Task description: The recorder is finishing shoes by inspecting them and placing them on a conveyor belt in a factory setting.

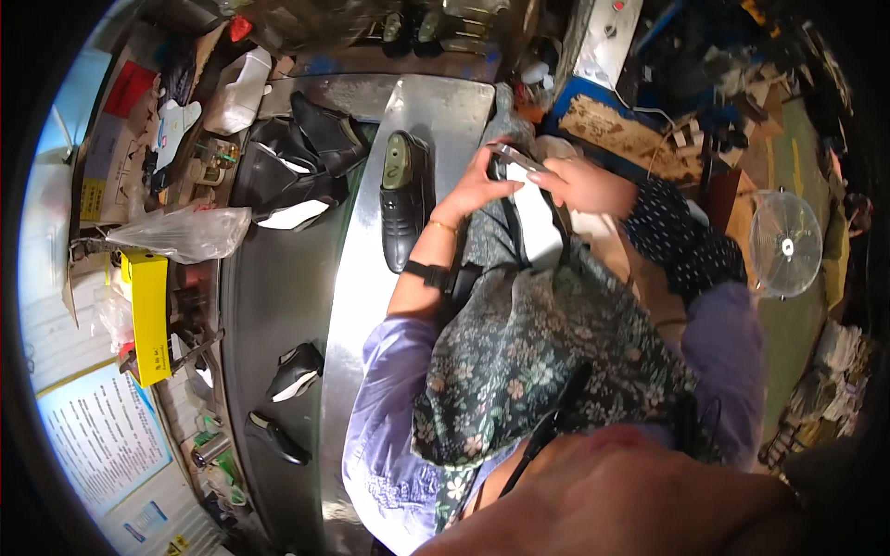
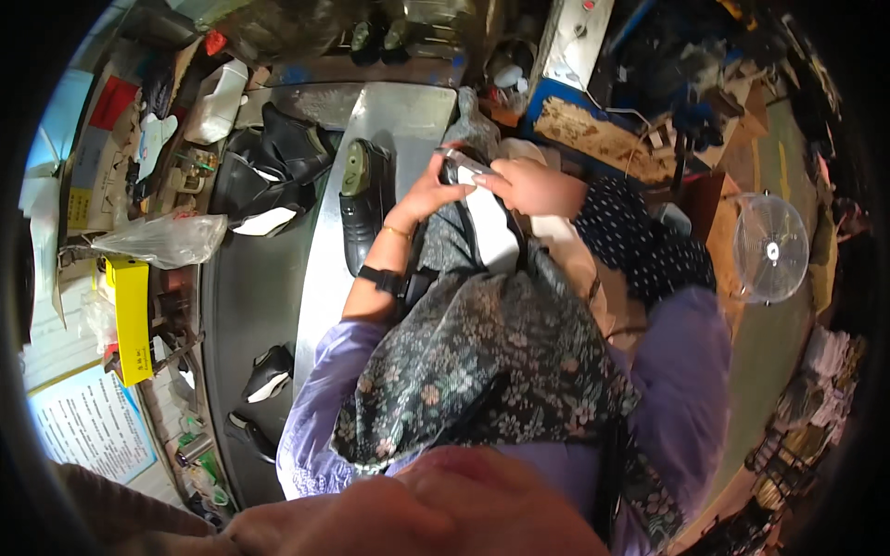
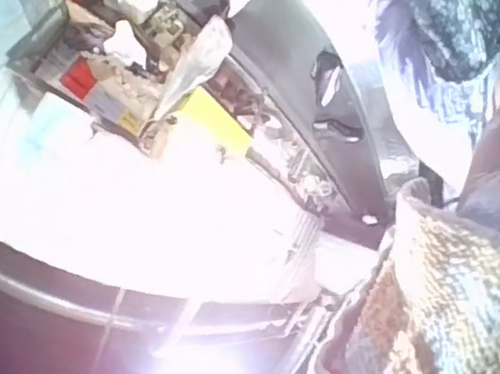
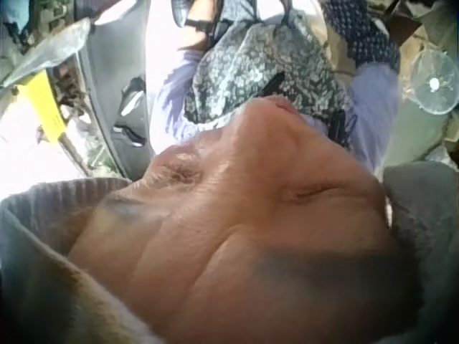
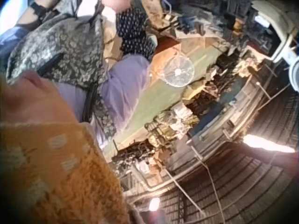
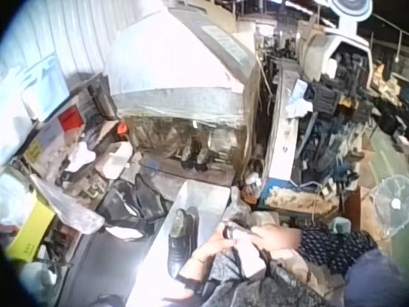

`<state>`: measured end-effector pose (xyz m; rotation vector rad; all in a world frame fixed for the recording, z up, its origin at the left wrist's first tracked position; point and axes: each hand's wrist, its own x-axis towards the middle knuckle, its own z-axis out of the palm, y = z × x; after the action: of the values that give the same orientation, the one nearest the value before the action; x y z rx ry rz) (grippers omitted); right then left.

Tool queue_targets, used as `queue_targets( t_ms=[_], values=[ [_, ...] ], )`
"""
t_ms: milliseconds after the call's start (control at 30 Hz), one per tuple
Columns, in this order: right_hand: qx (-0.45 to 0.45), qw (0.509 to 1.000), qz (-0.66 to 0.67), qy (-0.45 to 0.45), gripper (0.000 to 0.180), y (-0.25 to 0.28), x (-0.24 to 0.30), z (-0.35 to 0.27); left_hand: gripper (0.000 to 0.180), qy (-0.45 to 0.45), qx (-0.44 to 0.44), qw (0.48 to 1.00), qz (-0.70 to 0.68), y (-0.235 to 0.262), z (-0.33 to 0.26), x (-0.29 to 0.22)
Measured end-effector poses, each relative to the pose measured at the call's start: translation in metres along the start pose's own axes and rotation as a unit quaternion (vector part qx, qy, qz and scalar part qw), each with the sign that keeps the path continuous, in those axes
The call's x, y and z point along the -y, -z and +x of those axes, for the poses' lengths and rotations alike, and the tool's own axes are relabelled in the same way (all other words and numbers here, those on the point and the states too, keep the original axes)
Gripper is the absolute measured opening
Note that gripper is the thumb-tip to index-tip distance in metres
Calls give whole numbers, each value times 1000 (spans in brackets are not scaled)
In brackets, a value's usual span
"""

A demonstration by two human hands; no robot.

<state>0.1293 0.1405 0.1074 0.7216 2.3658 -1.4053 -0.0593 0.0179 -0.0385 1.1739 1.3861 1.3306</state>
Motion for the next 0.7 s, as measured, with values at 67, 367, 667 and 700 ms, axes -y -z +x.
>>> queue_targets(
  t_ms=[67, 367, 667, 700],
  values=[
    [-206, 938, -102, 258, 36, 9, 4, -16, 77, -26, -19, 999, -10, -7, 6, -26],
    [-97, 979, 38, 173, 43, 11, 15, 59, 84, 21, -50, 985, -166, 2, -28, -38],
    [-157, 961, -168, 151, 51, -52, 4, 218, 93, -76, -11, 990, -117, -7, -73, -102],
    [-161, 948, -122, 246, 49, -47, 2, 212, 93, -75, -11, 991, -114, -11, -74, -106]
  ],
)
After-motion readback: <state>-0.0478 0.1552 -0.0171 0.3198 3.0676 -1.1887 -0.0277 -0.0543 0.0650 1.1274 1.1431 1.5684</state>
